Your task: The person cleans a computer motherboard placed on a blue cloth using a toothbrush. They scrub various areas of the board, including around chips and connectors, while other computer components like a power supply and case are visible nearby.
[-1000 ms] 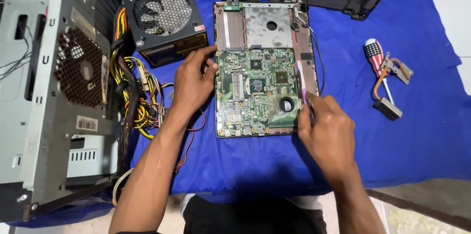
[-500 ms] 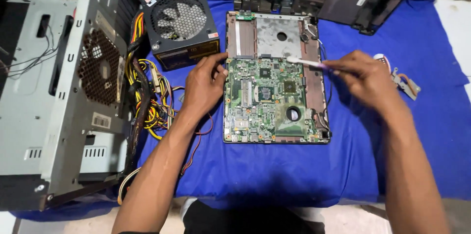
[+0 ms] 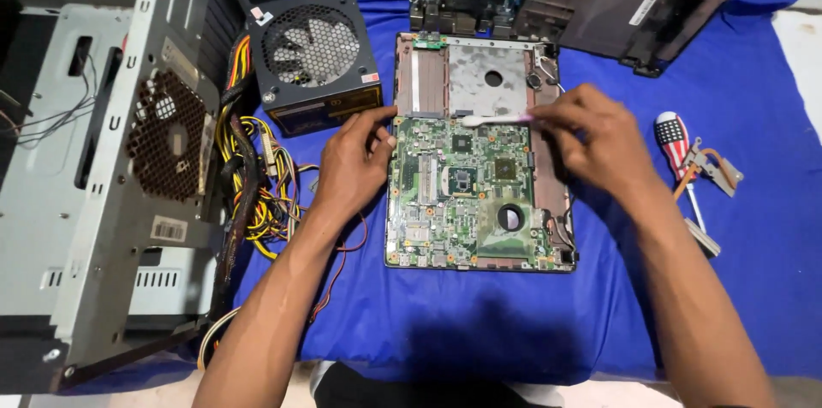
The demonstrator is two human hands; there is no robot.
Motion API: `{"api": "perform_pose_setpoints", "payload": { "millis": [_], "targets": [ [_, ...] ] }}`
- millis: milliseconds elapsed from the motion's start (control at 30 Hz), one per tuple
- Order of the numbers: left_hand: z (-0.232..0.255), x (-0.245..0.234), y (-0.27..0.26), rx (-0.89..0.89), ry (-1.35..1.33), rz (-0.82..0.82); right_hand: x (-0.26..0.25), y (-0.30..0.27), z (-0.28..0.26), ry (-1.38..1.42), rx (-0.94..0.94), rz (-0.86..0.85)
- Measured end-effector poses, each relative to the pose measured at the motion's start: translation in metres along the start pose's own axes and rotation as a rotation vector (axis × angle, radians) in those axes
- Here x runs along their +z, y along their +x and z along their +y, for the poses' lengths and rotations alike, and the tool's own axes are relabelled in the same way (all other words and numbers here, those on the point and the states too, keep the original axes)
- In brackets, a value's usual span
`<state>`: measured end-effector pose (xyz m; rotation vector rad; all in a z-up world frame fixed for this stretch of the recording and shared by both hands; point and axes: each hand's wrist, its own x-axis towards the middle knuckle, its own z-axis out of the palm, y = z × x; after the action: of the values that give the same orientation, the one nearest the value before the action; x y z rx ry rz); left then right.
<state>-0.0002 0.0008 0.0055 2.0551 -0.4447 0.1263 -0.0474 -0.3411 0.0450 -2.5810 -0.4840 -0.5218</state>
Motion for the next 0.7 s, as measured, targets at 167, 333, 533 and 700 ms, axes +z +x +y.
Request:
{"api": "perform_pose_setpoints", "payload": {
  "millis": [167, 333, 533, 700],
  "targets": [
    [-0.002, 0.002, 0.0, 0.004, 0.012, 0.008, 0.026, 0.011, -0.008, -0.017, 0.029, -0.029],
    [-0.002, -0.001, 0.001, -0.003, 0.003, -0.007, 0.012, 0.012, 0.0, 0.024, 0.014, -0.001],
    [0.001, -0.001, 0.001, -0.016, 0.007, 0.009, 0.028, 0.013, -0.032, -0.137, 0.017, 0.034],
    [0.006, -0.004, 0.002, -0.014, -0.012, -0.02, 0.035, 0.011, -0.036, -0.126, 0.018, -0.026]
  ]
}}
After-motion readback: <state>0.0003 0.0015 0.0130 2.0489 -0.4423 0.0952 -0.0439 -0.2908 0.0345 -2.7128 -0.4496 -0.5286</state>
